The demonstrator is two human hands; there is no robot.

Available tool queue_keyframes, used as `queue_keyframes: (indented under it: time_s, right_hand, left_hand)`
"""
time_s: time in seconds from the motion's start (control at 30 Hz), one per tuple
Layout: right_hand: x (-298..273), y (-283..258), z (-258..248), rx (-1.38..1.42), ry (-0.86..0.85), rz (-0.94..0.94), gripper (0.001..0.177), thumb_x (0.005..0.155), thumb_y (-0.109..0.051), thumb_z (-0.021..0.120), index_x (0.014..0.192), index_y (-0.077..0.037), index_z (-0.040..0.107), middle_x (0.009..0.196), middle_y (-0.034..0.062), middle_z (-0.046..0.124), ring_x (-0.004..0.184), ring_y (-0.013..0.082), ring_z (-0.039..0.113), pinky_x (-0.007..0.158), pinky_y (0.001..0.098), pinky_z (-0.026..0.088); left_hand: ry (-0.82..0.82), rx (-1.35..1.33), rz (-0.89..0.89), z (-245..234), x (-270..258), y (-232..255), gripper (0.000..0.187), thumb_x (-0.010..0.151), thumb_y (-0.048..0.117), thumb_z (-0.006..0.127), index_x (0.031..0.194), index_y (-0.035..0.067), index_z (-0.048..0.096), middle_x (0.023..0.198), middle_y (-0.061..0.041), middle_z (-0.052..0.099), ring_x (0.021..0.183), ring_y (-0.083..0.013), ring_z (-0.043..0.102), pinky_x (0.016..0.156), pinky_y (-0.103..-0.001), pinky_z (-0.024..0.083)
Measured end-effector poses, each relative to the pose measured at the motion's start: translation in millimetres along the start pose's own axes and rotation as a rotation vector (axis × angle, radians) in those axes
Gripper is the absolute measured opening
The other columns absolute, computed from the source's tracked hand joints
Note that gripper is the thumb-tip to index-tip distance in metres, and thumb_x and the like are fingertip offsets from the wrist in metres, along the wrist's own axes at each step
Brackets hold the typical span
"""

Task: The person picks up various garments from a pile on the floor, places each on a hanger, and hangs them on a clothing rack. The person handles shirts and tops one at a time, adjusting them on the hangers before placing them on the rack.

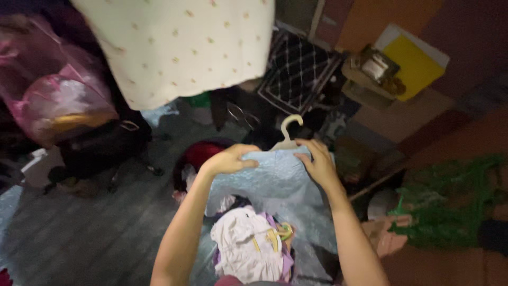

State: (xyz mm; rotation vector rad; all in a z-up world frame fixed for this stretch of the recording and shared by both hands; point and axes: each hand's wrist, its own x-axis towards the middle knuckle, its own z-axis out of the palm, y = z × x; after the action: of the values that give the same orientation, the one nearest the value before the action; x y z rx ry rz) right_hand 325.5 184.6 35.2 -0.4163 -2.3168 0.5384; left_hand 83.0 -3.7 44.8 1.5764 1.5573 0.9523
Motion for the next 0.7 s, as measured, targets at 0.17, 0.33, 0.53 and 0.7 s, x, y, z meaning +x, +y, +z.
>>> queue_keyframes:
  time_s: [0.17, 0.33, 0.53, 0.7]
  right_hand:
    - [-6.1, -8.5, 29.0, 0.088, -0.117, 0.172, 0.028, 0.089, -0.021, 0.074, 0.115, -0.011, 0.071, 0.115, 0.0074, 0.071, 0.108, 0.0348, 0.062, 0.093, 0.0416, 0.048]
    - [4.3, -20.4, 46.0, 0.122, -0.183, 0.226, 0.025, 0.087, -0.020, 0.073, 0.111, -0.012, 0.073, 0.111, 0.0057, 0.073, 0.099, 0.0321, 0.064, 0.089, 0.0394, 0.049]
    - [19.3, -44.5, 49.5, 0.227, -0.223, 0.228, 0.027, 0.089, -0.022, 0.072, 0.114, -0.011, 0.070, 0.109, 0.0062, 0.072, 0.103, 0.0274, 0.068, 0.087, 0.0378, 0.051]
    - [21.9, -53.0, 43.9, 0.156, -0.078, 0.007, 0.039, 0.087, -0.020, 0.074, 0.123, -0.005, 0.067, 0.114, 0.0154, 0.068, 0.108, 0.0363, 0.062, 0.093, 0.0425, 0.045]
  left_hand:
    - [0.404, 0.267, 0.240, -9.8, -39.0, 10.0, 0.050, 0.079, 0.023, 0.077, 0.123, 0.003, 0.066, 0.120, -0.018, 0.071, 0.112, -0.0318, 0.068, 0.094, -0.041, 0.053]
    - [0.446, 0.419, -0.015, -0.9, -61.7, 20.3, 0.032, 0.088, 0.033, 0.077, 0.115, 0.016, 0.077, 0.104, -0.014, 0.077, 0.097, -0.0350, 0.072, 0.083, -0.043, 0.057]
    - [0.596, 0.394, 0.029, -7.1, -55.9, 37.1, 0.026, 0.084, 0.033, 0.077, 0.099, 0.012, 0.076, 0.092, -0.013, 0.076, 0.084, -0.0347, 0.073, 0.072, -0.043, 0.057]
    - [0.615, 0.415, 0.013, -17.9, -58.3, 37.3, 0.025, 0.083, 0.032, 0.078, 0.096, 0.011, 0.077, 0.086, -0.015, 0.075, 0.079, -0.0362, 0.072, 0.068, -0.044, 0.056]
